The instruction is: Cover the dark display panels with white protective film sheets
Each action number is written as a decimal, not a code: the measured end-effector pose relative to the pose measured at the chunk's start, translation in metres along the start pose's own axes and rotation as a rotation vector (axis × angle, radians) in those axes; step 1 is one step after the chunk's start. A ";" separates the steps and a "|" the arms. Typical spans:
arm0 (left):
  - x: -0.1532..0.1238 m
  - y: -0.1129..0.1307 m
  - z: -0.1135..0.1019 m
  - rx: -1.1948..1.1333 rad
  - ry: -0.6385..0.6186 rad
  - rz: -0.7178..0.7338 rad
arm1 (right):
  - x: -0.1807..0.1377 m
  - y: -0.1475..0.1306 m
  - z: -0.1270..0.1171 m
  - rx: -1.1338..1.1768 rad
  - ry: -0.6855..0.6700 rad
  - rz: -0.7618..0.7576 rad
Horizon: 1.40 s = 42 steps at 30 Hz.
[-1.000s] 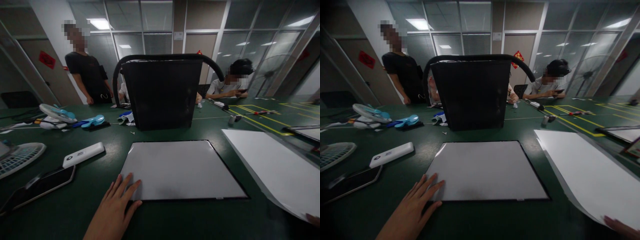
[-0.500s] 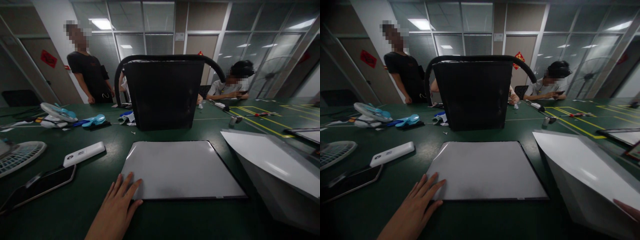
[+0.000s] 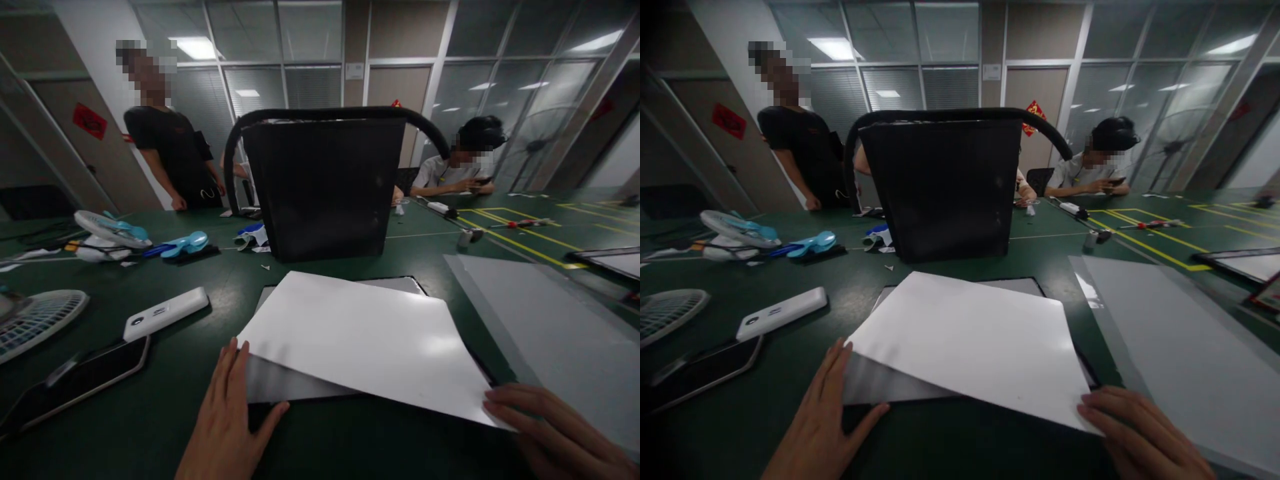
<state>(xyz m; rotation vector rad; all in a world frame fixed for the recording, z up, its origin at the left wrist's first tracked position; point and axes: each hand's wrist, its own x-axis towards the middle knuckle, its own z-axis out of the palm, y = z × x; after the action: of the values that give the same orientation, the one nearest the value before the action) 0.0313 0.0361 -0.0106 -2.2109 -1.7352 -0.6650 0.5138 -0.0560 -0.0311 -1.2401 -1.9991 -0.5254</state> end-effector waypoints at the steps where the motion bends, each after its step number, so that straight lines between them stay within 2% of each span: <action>1: 0.001 0.001 -0.002 -0.002 0.014 0.017 | 0.005 0.000 0.000 -0.009 0.005 0.014; 6: 0.003 -0.004 -0.009 -0.019 0.017 0.203 | 0.016 -0.004 0.007 -0.117 -0.016 0.075; 12: 0.006 -0.007 -0.005 -0.037 -0.112 0.221 | 0.007 0.007 0.022 -0.225 -0.026 0.300; 17: 0.008 -0.005 -0.002 -0.044 -0.180 0.273 | 0.006 0.013 0.025 -0.209 -0.122 0.260; 24: 0.012 0.000 -0.011 0.044 -0.062 0.421 | 0.009 0.011 0.025 -0.197 -0.229 0.142; 33: 0.014 0.008 -0.021 0.126 0.041 0.536 | 0.005 0.016 0.029 -0.209 -0.269 0.126; 38: 0.012 0.011 -0.024 0.159 0.083 0.531 | 0.005 0.016 0.028 -0.212 -0.261 0.115; 42: 0.011 0.012 -0.023 0.181 0.075 0.434 | 0.005 0.013 0.026 -0.221 -0.196 0.166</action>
<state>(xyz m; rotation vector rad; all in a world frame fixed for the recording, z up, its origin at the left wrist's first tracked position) 0.0404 0.0317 0.0156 -2.2897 -1.1679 -0.4590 0.5146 -0.0300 -0.0449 -1.6320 -2.0142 -0.5736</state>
